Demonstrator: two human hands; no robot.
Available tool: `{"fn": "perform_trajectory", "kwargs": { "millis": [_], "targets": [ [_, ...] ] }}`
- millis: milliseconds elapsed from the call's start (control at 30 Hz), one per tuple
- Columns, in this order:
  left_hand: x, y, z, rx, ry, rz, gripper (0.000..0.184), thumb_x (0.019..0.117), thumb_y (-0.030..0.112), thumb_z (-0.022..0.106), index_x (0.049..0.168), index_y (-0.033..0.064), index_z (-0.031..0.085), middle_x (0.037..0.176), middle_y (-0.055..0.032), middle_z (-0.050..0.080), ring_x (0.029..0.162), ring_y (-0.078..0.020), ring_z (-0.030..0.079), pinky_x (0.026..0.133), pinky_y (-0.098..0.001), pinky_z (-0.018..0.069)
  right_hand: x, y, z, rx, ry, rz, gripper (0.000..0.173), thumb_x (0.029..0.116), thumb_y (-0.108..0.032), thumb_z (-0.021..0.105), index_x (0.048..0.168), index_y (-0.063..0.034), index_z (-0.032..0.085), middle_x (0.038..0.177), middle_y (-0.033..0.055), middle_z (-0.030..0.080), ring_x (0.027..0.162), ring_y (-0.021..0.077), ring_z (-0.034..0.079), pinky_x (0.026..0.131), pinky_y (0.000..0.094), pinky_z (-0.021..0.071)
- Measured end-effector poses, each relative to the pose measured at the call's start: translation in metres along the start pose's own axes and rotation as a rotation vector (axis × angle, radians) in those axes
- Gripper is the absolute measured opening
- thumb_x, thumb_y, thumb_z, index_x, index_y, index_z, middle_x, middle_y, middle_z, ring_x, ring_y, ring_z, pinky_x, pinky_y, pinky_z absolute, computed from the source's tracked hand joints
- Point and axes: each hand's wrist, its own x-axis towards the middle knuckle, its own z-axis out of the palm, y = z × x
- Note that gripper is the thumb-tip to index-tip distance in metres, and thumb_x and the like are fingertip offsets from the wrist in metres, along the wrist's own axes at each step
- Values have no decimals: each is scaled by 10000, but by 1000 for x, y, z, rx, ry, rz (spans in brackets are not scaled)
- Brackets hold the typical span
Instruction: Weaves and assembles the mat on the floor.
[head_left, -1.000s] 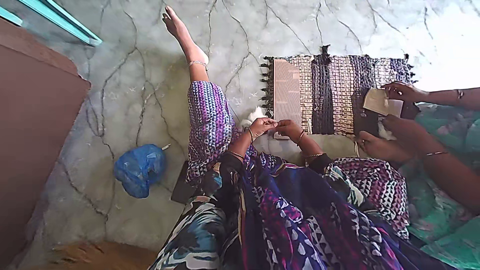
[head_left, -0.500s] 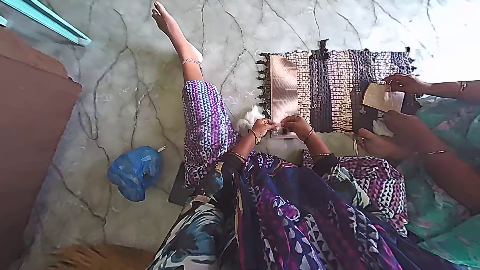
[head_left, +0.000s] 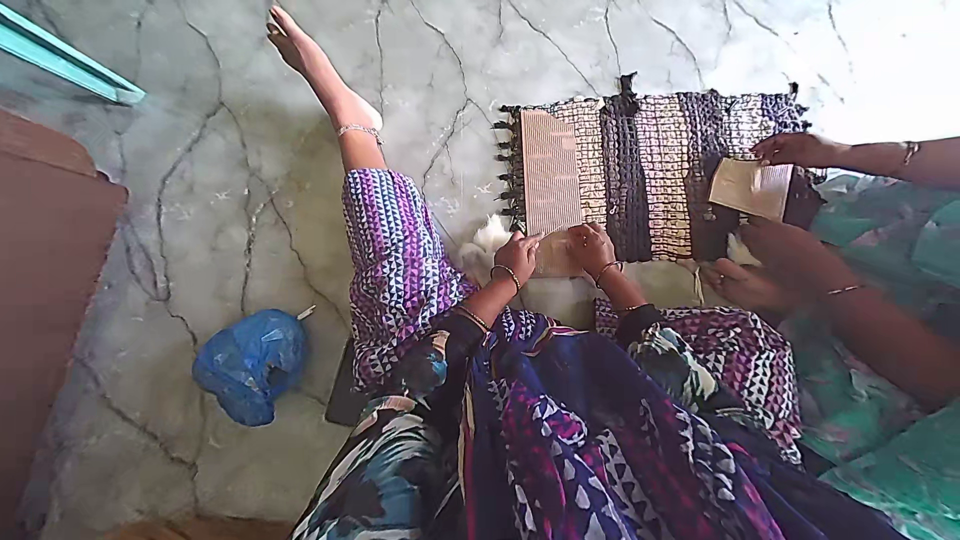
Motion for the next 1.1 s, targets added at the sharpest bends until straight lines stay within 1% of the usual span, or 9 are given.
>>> {"fn": "perform_trajectory", "kwargs": {
  "millis": [167,367,600,700,800,900,933,1000,1100],
  "targets": [
    [1,7,8,10,-74,30,390,1073,60,451,1402,111,653,1323,-239,634,1187,-384,648,1035,-530,507,1,8,2,-36,53,1,494,890,-142,781,1352,-44,639,1317,282,607,1246,460,571,1034,633,439],
    [-4,1,13,-18,1,176,357,1044,18,483,1327,51,698,1267,-259,660,1146,-405,666,1008,-538,519,-1,7,2,-28,73,11,491,887,-161,796,1338,-33,648,1314,283,611,1263,462,560,1042,644,424],
    [1,-1,6,49,-90,32,335,1065,58,471,1310,46,699,1352,-224,634,1206,-394,647,1038,-560,499,-6,1,2,-69,78,45,487,909,-193,784,1354,-54,644,1375,267,588,1319,452,526,1066,643,396],
    [3,0,5,59,-111,-3,337,1071,71,471,1320,71,698,1361,-211,631,1222,-377,640,1053,-548,494,-12,-9,1,-176,76,-1,483,936,-159,723,1396,-64,611,1448,223,557,1340,426,515,1058,627,396],
    [5,-1,5,64,-138,-23,344,1061,56,482,1333,72,691,1352,-213,625,1245,-369,620,1082,-520,478,-17,-18,12,-284,-4,-157,525,998,-95,591,1508,-24,488,1627,187,389,1513,377,357,1214,592,268],
    [4,-3,8,46,-115,-26,329,1063,60,483,1311,47,698,1342,-231,623,1237,-381,622,1074,-529,483,-20,-24,29,-420,-195,-209,611,1097,-269,427,1605,27,262,1710,196,178,1598,331,149,1281,542,116],
    [4,-3,8,39,-105,-25,324,1069,80,489,1315,52,698,1341,-232,623,1222,-383,631,1061,-534,493,-22,-25,33,-441,-237,-182,682,1093,-351,419,1618,29,206,1715,201,148,1604,321,119,1285,528,98],
    [5,-2,6,32,-123,-38,325,1075,108,493,1330,48,685,1353,-228,613,1219,-375,633,1061,-529,495,-26,-26,38,-456,-268,-136,819,1060,-489,439,1628,27,152,1720,202,117,1608,316,94,1286,526,84],
    [4,-3,0,49,-213,-60,292,1065,126,525,1285,7,676,1354,-226,610,1247,-373,619,1074,-544,484,-47,-26,34,-473,-350,-105,909,1036,-579,447,1631,27,120,1722,207,84,1609,331,62,1282,554,49]
  ]
}}
